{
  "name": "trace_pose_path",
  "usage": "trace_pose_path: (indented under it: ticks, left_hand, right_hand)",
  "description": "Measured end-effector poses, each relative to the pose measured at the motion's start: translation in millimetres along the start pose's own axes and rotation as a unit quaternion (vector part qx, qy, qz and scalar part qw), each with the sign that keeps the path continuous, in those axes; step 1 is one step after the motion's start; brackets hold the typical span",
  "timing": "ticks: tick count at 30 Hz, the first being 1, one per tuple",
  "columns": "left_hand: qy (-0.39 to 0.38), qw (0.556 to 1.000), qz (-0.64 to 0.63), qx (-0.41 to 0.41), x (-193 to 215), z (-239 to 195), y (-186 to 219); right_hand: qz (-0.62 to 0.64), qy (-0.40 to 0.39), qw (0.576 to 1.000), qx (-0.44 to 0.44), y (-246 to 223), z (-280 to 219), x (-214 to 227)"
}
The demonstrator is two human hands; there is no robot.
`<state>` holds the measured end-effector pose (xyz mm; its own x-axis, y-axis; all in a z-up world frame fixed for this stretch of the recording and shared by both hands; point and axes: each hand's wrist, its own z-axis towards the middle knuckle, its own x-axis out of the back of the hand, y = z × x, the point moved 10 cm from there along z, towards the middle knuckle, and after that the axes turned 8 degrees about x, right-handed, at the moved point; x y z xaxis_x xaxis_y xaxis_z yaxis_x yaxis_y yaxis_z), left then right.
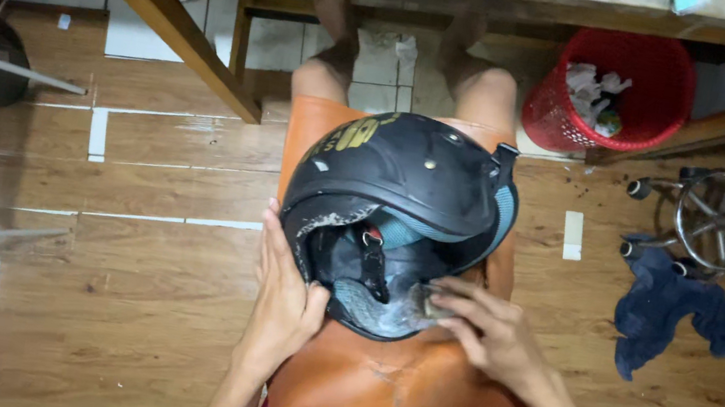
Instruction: The person cleans the interior of a black motorcycle helmet using a toothbrush and a white tissue. They scrub the inner lining with the toothbrush, wipe the surface with the tissue, and dip the tissue into a blue bowl of water to continue cleaning.
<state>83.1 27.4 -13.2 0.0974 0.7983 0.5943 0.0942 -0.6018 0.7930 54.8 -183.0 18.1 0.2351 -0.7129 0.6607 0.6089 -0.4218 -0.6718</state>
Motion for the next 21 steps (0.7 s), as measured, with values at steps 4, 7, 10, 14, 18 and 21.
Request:
trace_pose_path:
  ticks: [4,7,10,14,18,21]
  left_hand:
    - [-0.047,0.995,-0.066,0.054,-10.9,0.9,-10.6]
    - [-0.047,0.996,-0.060,0.052,-13.6,-3.0,-17.5]
    - [-0.048,0.993,-0.081,0.064,-11.6,-5.0,-17.2]
    - [-0.057,0.992,-0.076,0.087,-10.1,-2.7,-13.5]
    - [-0.053,0.992,-0.070,0.088,-14.2,-3.3,-17.5]
    - [-0.047,0.993,-0.070,0.084,-15.1,-5.4,-12.7]
  right_hand:
    - [0.019,0.041,0.995,0.094,-50.4,31.6,6.9]
    - [0.017,-0.001,1.000,0.015,8.8,-7.5,-14.5]
    - [-0.024,0.000,0.998,-0.053,20.7,-10.6,-2.3]
    - [0.021,0.080,0.989,-0.123,4.0,14.1,61.2]
    - [-0.006,0.015,0.981,-0.192,16.9,16.4,46.1]
    - [-0.106,-0.071,0.973,-0.190,60.8,1.6,-19.6]
